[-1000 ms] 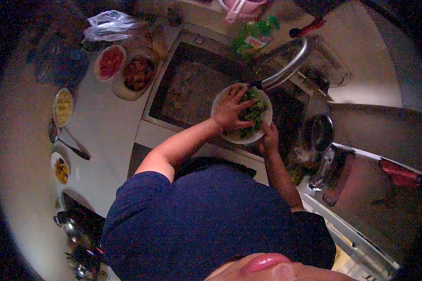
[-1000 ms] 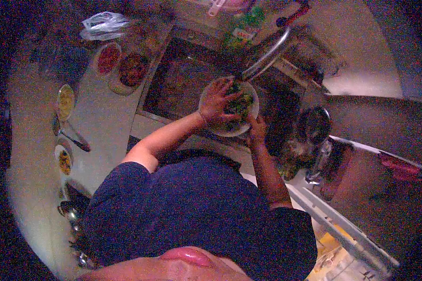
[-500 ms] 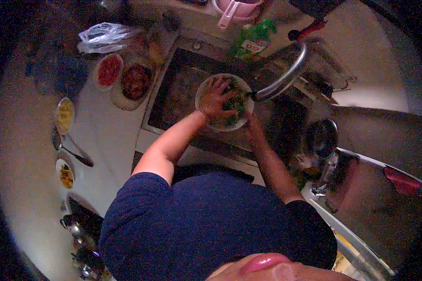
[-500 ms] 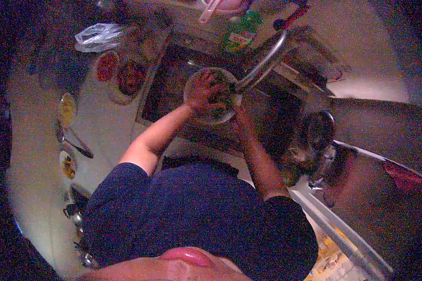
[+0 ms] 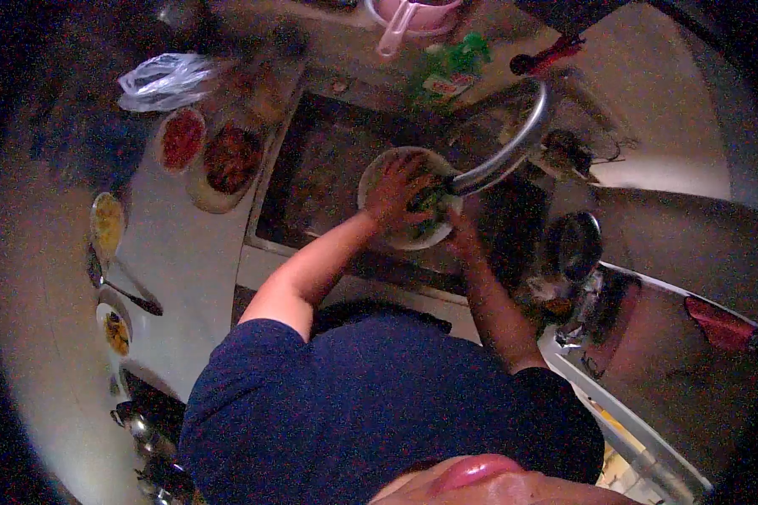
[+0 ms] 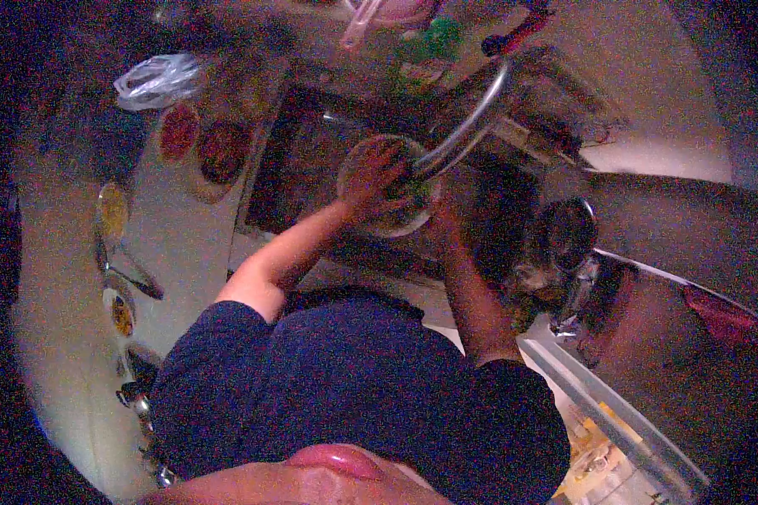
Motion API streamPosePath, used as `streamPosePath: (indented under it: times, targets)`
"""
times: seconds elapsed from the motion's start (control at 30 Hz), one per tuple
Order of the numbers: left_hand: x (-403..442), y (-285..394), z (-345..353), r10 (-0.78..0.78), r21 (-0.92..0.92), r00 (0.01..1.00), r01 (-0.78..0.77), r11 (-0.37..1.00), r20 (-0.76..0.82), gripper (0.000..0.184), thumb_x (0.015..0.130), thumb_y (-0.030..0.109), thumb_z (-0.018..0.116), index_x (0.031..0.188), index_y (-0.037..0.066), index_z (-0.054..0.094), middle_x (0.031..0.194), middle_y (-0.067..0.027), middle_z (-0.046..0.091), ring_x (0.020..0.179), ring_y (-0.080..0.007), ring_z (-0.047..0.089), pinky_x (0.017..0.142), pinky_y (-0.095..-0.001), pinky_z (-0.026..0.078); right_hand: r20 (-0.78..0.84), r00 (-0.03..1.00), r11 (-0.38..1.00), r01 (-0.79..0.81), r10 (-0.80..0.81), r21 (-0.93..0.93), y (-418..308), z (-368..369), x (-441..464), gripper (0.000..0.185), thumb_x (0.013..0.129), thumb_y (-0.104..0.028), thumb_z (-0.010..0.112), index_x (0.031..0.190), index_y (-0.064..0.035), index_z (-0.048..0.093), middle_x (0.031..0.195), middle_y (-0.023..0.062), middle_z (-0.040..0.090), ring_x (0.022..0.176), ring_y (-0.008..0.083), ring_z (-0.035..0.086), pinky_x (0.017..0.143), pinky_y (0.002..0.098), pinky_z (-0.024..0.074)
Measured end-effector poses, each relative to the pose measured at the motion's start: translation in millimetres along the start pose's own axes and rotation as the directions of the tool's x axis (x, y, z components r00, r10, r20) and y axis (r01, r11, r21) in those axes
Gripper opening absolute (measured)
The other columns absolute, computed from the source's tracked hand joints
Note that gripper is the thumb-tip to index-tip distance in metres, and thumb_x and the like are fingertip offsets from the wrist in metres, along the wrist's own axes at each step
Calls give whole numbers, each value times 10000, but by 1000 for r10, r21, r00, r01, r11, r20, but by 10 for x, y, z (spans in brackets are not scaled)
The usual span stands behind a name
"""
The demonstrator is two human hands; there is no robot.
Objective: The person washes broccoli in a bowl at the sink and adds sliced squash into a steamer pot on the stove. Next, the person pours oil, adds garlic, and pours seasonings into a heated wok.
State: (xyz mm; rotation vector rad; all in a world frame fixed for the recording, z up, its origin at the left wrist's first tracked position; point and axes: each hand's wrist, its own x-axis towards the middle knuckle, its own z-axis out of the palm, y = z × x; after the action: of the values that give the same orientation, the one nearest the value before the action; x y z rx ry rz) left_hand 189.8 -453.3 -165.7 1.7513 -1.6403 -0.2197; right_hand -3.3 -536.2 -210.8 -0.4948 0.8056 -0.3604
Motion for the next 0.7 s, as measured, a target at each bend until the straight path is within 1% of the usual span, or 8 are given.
streamPosePath:
  times: [0.1, 0.17, 0.23, 0.33, 0.43, 0.5, 0.6, 0.7]
  targets:
    - [-144, -217, -72, -24, -22, 998, 23, 999, -49, 654, 598, 519, 641, 1159, 214, 497, 1310, -152, 314, 1240, -375, 214, 1005, -525, 135, -5, 981, 971, -195, 196, -141, 383, -656, 496, 435, 848, -246, 508, 1231, -99, 364, 1141, 66, 492, 953, 232, 538, 788, 397, 477]
    - [-156, -260, -133, -53, -19, 998, 52, 998, -41, 661, 594, 509, 650, 1163, 211, 495, 1313, -153, 309, 1242, -378, 210, 1008, -524, 133, 24, 995, 907, 102, -101, -410, 487, -498, 502, 386, 826, -228, 527, 1175, -99, 426, 1104, 80, 511, 971, 234, 520, 777, 375, 467]
    - [-139, -259, -229, -110, -4, 994, 110, 994, 14, 668, 588, 502, 658, 1166, 211, 491, 1311, -155, 308, 1237, -388, 213, 1009, -523, 133, 39, 986, 893, 162, -160, -419, 509, -446, 564, 368, 819, -215, 534, 1153, -88, 448, 1077, 83, 525, 953, 232, 527, 767, 363, 470]
    - [-37, -254, -262, -88, -4, 996, 88, 996, -27, 680, 579, 494, 668, 1168, 207, 486, 1310, -154, 312, 1229, -390, 230, 1008, -519, 144, 7, 998, 979, 57, -56, -197, 348, -418, 694, 385, 826, -204, 533, 1164, -57, 424, 1052, 76, 533, 891, 218, 557, 751, 352, 484]
    - [12, -230, 13, -18, -51, 999, 16, 999, -40, 686, 582, 476, 676, 1181, 209, 476, 1315, -150, 306, 1229, -374, 235, 1014, -501, 138, -33, 965, 934, 241, -259, -264, -16, -61, 284, 387, 818, -200, 544, 1145, -27, 430, 1012, 73, 544, 876, 201, 556, 725, 332, 481]
    - [4, -5, 36, -75, -144, 997, 70, 987, -34, 685, 588, 467, 677, 1189, 210, 472, 1314, -148, 307, 1229, -363, 234, 1016, -495, 135, -66, 919, 875, 346, -389, -338, -125, -57, 24, 372, 814, -205, 552, 1113, -5, 459, 971, 70, 559, 872, 192, 556, 699, 323, 476]
    - [-99, 223, 236, -139, -204, 990, 134, 970, -8, 685, 605, 472, 668, 1205, 214, 460, 1324, -142, 292, 1230, -353, 229, 1016, -492, 139, -341, 883, 839, 98, -321, -536, -336, 301, -421, 340, 810, -222, 566, 1051, 12, 516, 914, 67, 580, 839, 178, 564, 667, 316, 467]
    - [-176, 303, 455, -112, -280, 993, 115, 953, 27, 690, 623, 492, 654, 1219, 211, 449, 1346, -129, 258, 1236, -346, 222, 1012, -490, 150, -325, 834, 715, 114, -446, -690, -295, 160, -599, 322, 808, -224, 576, 1017, 20, 548, 902, 77, 589, 804, 174, 572, 656, 307, 464]
